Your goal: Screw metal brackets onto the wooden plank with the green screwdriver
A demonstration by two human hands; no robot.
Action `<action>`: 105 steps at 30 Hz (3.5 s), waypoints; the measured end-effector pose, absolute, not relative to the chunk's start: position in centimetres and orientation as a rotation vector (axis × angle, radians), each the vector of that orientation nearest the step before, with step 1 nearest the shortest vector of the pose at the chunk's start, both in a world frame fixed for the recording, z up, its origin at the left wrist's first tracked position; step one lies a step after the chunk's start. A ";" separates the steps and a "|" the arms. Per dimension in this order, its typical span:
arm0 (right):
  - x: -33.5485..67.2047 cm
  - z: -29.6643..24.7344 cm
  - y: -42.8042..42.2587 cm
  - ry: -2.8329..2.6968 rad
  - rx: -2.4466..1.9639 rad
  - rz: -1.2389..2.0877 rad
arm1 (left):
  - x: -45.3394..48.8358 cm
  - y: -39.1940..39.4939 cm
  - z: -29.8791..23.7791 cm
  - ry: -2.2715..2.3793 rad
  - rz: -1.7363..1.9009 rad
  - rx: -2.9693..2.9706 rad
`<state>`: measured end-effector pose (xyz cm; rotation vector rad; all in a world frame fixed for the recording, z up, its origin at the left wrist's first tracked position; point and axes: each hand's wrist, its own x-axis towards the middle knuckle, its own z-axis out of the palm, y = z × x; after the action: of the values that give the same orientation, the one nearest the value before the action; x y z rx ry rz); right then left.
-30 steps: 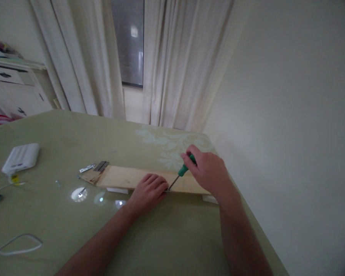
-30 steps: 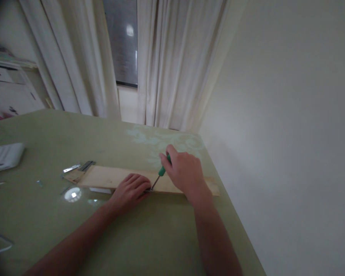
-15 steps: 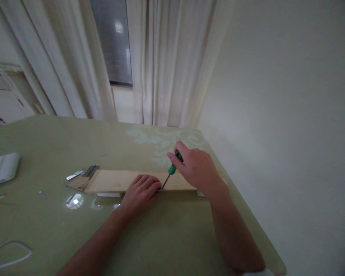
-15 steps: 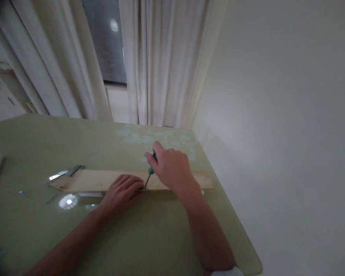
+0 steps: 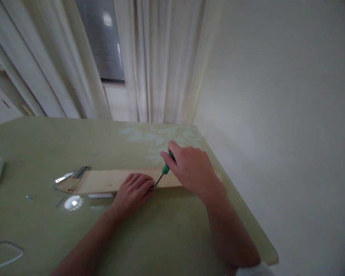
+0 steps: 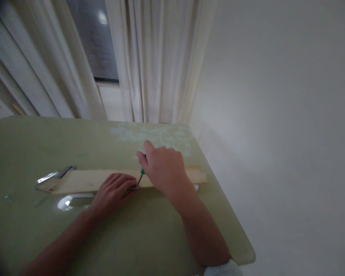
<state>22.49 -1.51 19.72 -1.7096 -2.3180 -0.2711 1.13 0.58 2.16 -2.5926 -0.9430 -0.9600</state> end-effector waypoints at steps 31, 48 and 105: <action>22.1 19.8 -1.6 -2.426 -1.512 -0.156 | 1.5 0.8 2.1 -0.835 -0.924 -2.552; 21.2 19.5 -2.0 -2.587 -1.090 -0.137 | 1.6 1.0 1.7 -0.818 -0.991 -2.488; 20.8 19.6 -2.1 -2.550 -1.156 -0.185 | 0.8 1.2 0.7 -0.895 -0.967 -2.529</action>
<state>20.84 -2.06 19.56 -1.1561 -2.5504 -0.1848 0.81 1.17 0.74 -2.5286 -0.8950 -0.9674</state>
